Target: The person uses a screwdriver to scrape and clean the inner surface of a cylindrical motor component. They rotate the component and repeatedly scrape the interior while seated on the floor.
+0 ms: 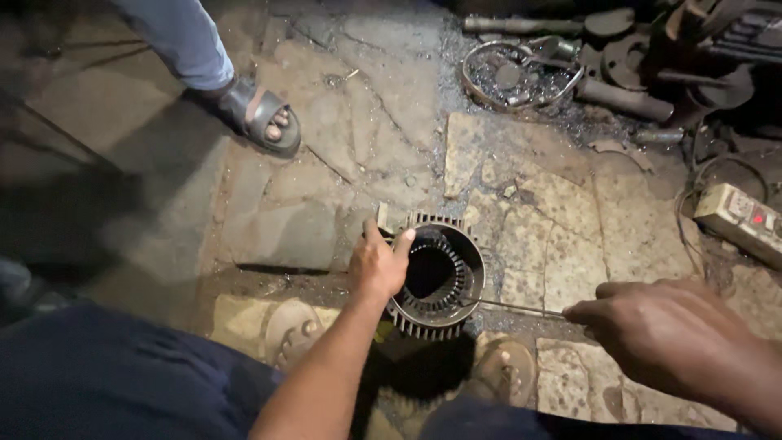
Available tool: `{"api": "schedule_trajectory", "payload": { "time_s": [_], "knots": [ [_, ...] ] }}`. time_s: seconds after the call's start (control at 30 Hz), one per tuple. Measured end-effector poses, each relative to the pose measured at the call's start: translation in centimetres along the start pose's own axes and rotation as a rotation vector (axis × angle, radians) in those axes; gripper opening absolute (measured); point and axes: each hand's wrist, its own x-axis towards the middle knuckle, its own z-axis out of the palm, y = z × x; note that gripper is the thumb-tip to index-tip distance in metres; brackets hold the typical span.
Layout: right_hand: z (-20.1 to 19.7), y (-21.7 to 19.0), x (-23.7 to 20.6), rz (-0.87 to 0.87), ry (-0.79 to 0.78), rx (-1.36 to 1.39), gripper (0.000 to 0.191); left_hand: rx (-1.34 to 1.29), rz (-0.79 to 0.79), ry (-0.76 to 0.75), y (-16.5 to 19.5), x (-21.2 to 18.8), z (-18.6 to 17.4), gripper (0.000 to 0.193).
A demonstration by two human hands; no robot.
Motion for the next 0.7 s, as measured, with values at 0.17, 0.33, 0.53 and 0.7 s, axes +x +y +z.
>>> {"api": "schedule_trajectory", "payload": {
  "time_s": [0.17,0.33,0.53,0.7],
  "knots": [
    [1.9,-0.8,1.1,-0.111,0.201,0.034,0.042,-0.017,0.009,-0.015,0.4,-0.2,-0.4,0.079],
    [2.6,-2.5,1.2,-0.210,0.309,-0.074,0.031,-0.031,-0.041,-0.043,0.5,-0.1,-0.7,0.081],
    [1.4,-7.1,0.8,-0.347,0.480,-0.096,0.009,-0.033,-0.021,-0.071,-0.2,0.3,-0.2,0.084],
    [5.8,-10.1,0.7,-0.220,0.440,-0.164,0.017,-0.050,0.032,-0.008,-0.3,-0.4,0.0,0.085]
  ]
}}
